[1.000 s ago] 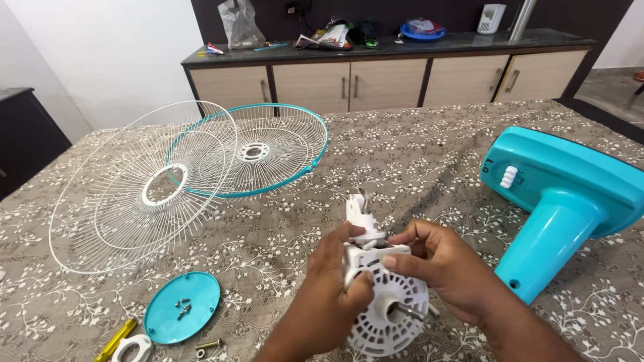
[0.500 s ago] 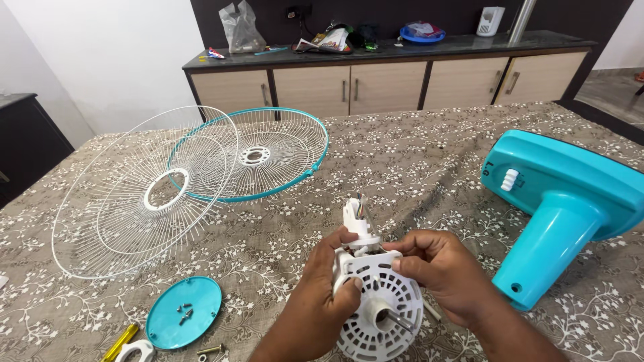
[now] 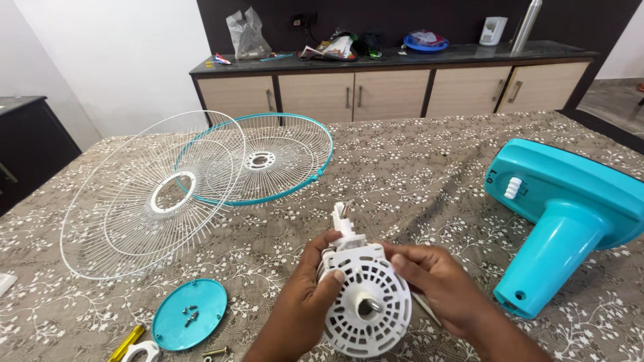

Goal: The person attaches a white motor housing to a blue fan base using a screwdriver. They align the parts, insert screws, and tighten them to secure the connection.

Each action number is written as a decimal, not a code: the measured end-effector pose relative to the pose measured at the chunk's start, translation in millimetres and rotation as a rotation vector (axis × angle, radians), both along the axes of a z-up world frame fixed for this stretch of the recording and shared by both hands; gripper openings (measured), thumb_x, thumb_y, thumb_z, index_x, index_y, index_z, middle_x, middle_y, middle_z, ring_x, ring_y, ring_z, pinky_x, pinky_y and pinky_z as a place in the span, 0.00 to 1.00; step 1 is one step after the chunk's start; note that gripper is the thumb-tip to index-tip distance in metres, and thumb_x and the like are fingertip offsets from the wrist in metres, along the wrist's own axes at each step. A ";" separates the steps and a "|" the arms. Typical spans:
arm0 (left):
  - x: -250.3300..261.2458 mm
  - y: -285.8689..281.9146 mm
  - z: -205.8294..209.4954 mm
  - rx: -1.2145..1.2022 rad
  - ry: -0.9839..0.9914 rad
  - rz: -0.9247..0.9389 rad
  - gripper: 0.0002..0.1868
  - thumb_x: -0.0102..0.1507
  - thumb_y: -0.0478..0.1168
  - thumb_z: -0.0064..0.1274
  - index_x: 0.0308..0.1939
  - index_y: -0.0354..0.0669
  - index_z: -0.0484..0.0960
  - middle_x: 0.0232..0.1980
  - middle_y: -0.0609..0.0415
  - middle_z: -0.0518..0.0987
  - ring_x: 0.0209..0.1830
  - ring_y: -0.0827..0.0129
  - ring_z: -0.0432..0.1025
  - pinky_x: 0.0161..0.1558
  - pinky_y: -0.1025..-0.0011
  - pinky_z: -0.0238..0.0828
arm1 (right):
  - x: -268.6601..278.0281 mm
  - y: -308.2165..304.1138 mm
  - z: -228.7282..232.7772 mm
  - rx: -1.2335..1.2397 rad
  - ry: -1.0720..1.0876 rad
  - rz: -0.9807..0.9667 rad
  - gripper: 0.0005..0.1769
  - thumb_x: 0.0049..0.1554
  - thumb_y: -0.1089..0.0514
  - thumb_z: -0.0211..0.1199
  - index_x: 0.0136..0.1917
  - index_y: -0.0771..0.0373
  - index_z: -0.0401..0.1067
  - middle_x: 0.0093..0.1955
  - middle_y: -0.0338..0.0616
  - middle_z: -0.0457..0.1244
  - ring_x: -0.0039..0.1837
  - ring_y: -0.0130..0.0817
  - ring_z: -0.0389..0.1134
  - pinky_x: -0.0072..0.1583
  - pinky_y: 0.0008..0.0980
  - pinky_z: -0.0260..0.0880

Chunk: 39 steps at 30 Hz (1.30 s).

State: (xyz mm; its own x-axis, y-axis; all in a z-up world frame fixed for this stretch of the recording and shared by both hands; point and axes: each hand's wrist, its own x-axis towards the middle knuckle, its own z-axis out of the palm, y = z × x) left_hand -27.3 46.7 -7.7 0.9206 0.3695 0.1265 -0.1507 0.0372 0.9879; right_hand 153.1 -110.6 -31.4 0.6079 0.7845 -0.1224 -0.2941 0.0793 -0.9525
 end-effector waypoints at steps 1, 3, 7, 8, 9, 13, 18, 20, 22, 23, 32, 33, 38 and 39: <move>-1.2 1.8 -0.3 0.010 -0.010 0.036 0.32 0.66 0.40 0.42 0.75 0.47 0.59 0.55 0.45 0.81 0.50 0.68 0.77 0.52 0.68 0.78 | -1.6 -0.1 -4.2 0.019 -0.055 0.025 0.25 0.59 0.55 0.57 0.66 0.70 0.73 0.51 0.54 0.74 0.47 0.34 0.75 0.50 0.35 0.79; -4.9 3.4 -1.7 0.025 -0.025 0.109 0.33 0.67 0.41 0.43 0.77 0.45 0.60 0.57 0.47 0.81 0.51 0.68 0.78 0.51 0.68 0.79 | -7.0 -1.7 -13.3 0.052 -0.159 0.076 0.29 0.61 0.50 0.54 0.70 0.68 0.70 0.56 0.53 0.74 0.54 0.31 0.75 0.58 0.33 0.78; -7.0 -2.3 -2.9 -0.083 -0.011 0.158 0.41 0.63 0.44 0.47 0.81 0.49 0.55 0.57 0.39 0.80 0.49 0.63 0.78 0.51 0.64 0.79 | -17.3 -0.8 -20.8 0.048 -0.338 0.043 0.30 0.59 0.52 0.58 0.71 0.66 0.69 0.57 0.52 0.73 0.56 0.35 0.74 0.57 0.37 0.76; -9.1 -3.9 -3.2 -0.103 -0.025 0.146 0.45 0.61 0.45 0.48 0.82 0.52 0.51 0.59 0.42 0.80 0.51 0.63 0.79 0.53 0.65 0.80 | -21.0 1.7 -20.9 0.021 -0.358 0.008 0.29 0.59 0.52 0.58 0.71 0.65 0.70 0.56 0.53 0.74 0.55 0.36 0.74 0.56 0.37 0.77; -11.1 -5.0 -3.7 -0.123 -0.039 0.133 0.50 0.58 0.45 0.49 0.84 0.54 0.47 0.62 0.44 0.79 0.53 0.63 0.81 0.55 0.65 0.81 | -24.2 3.3 -20.2 -0.006 -0.377 -0.027 0.29 0.58 0.52 0.58 0.70 0.65 0.71 0.54 0.54 0.74 0.53 0.37 0.75 0.55 0.37 0.78; -17.2 -3.2 -10.1 -0.070 0.004 0.098 0.59 0.53 0.50 0.51 0.84 0.60 0.35 0.62 0.38 0.79 0.50 0.55 0.81 0.54 0.60 0.83 | -36.8 9.1 -16.2 0.027 -0.363 0.005 0.29 0.61 0.48 0.52 0.72 0.60 0.66 0.55 0.50 0.72 0.54 0.34 0.75 0.54 0.36 0.78; -12.6 4.4 -18.6 0.088 -0.105 0.024 0.58 0.56 0.50 0.52 0.84 0.51 0.38 0.63 0.40 0.77 0.55 0.60 0.79 0.57 0.63 0.81 | -36.5 7.4 -10.5 -0.034 -0.289 0.058 0.30 0.60 0.44 0.46 0.71 0.54 0.64 0.52 0.47 0.72 0.50 0.33 0.77 0.51 0.36 0.82; -7.2 5.5 -19.4 0.040 -0.175 0.028 0.54 0.55 0.47 0.52 0.83 0.44 0.45 0.61 0.37 0.79 0.55 0.60 0.79 0.56 0.62 0.80 | -30.2 8.8 -10.8 0.008 -0.320 0.076 0.25 0.63 0.45 0.47 0.65 0.61 0.66 0.48 0.49 0.72 0.47 0.33 0.76 0.48 0.35 0.81; -1.8 6.2 -17.6 0.001 -0.184 0.033 0.52 0.53 0.45 0.51 0.81 0.42 0.51 0.58 0.37 0.81 0.52 0.59 0.79 0.54 0.61 0.81 | -23.4 12.6 -13.0 0.043 -0.346 0.065 0.22 0.65 0.47 0.47 0.62 0.64 0.68 0.46 0.49 0.71 0.45 0.31 0.75 0.47 0.34 0.79; 0.5 6.7 -16.1 -0.014 -0.158 0.037 0.51 0.53 0.44 0.51 0.81 0.42 0.52 0.57 0.37 0.81 0.51 0.59 0.79 0.52 0.60 0.81 | -20.5 14.4 -14.9 0.057 -0.355 0.048 0.22 0.65 0.47 0.47 0.62 0.65 0.68 0.45 0.48 0.71 0.44 0.30 0.74 0.46 0.33 0.79; 6.2 -6.9 -22.2 0.027 -0.113 0.122 0.56 0.52 0.51 0.53 0.81 0.45 0.45 0.71 0.41 0.68 0.58 0.59 0.78 0.57 0.64 0.80 | -10.4 8.7 -34.8 0.012 -0.029 -0.092 0.30 0.64 0.44 0.49 0.75 0.56 0.53 0.61 0.49 0.68 0.58 0.34 0.73 0.57 0.35 0.76; 6.9 -7.1 -26.7 0.043 -0.105 0.133 0.57 0.51 0.52 0.53 0.81 0.45 0.44 0.75 0.43 0.62 0.61 0.59 0.77 0.57 0.64 0.79 | -11.4 6.3 -37.1 -0.029 0.058 -0.160 0.33 0.64 0.43 0.50 0.78 0.52 0.47 0.67 0.48 0.67 0.63 0.35 0.73 0.61 0.35 0.75; 12.1 -13.3 -46.2 0.277 0.106 0.244 0.64 0.54 0.60 0.58 0.87 0.46 0.43 0.78 0.27 0.52 0.78 0.36 0.45 0.68 0.41 0.51 | -19.8 -9.8 -37.2 0.026 0.108 -0.007 0.43 0.59 0.37 0.49 0.84 0.43 0.43 0.69 0.49 0.63 0.66 0.41 0.68 0.61 0.46 0.75; 12.1 -15.1 -48.3 0.387 0.139 0.298 0.62 0.55 0.62 0.58 0.86 0.44 0.44 0.81 0.28 0.50 0.85 0.35 0.30 0.72 0.36 0.38 | -22.9 -12.2 -37.2 0.059 0.143 0.013 0.44 0.59 0.36 0.49 0.85 0.40 0.41 0.69 0.48 0.62 0.66 0.40 0.68 0.61 0.46 0.74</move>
State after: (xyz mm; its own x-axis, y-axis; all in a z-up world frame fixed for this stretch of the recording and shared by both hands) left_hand -15.1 31.6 -56.0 0.8000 0.5693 0.1895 0.0352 -0.3597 0.9324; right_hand 130.3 -122.9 -68.6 0.5776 0.8005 -0.1600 -0.4273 0.1295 -0.8948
